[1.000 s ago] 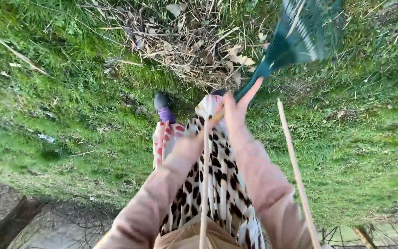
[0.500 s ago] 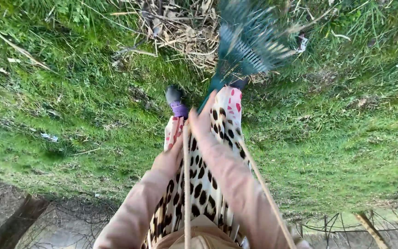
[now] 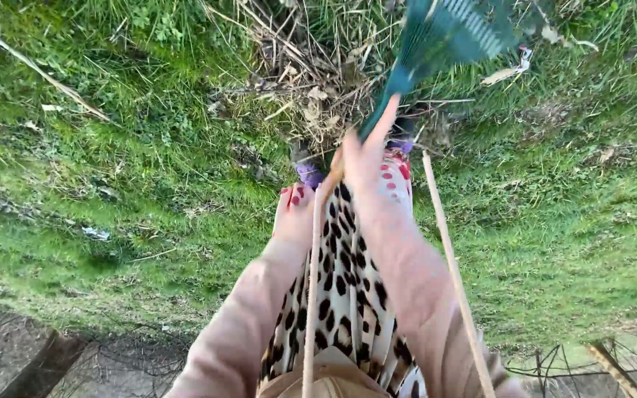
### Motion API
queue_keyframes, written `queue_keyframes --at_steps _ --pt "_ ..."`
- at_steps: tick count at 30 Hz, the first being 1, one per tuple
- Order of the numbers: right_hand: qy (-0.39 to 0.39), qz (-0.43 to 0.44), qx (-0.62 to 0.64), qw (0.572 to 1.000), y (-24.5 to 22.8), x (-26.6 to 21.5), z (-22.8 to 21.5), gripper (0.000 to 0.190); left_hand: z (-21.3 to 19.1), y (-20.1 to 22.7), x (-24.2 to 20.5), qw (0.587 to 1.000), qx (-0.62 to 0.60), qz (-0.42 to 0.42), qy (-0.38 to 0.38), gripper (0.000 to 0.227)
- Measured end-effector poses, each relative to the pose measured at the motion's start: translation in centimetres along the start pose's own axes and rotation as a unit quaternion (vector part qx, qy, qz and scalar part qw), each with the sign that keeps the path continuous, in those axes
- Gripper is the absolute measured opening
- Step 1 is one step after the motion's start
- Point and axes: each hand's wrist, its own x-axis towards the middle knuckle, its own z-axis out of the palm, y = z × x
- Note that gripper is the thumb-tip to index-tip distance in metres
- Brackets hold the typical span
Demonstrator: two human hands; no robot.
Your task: The person rakes dry grass and leaves on a lawn using a plastic rake.
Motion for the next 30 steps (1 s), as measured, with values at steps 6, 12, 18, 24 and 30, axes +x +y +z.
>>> queue_keyframes --at_steps 6,12,18,24,30 --pt "0.011 -0.079 0.008 0.997 -2.5 9.3 0.2 0.087 8.7 -5.3 7.8 0.978 -0.11 -0.045 -0.17 0.075" --pt "0.023 0.102 0.025 0.994 1.8 0.5 4.2 0.09 9.1 -8.2 -1.6 0.981 -0.03 -0.049 -0.187 0.071" --pt "-0.062 0.266 0.026 0.962 11.8 -11.7 5.4 0.094 10.3 -12.6 -16.8 0.766 -0.138 -0.465 -0.422 0.056" --pt "-0.052 0.179 -0.088 0.978 12.4 -12.3 3.4 0.091 9.1 -11.1 -17.0 0.906 -0.084 -0.216 -0.354 0.069" --pt "0.003 0.146 -0.026 0.989 -2.2 -0.8 5.1 0.096 4.8 -7.0 -1.0 0.942 -0.147 -0.164 -0.251 0.084"
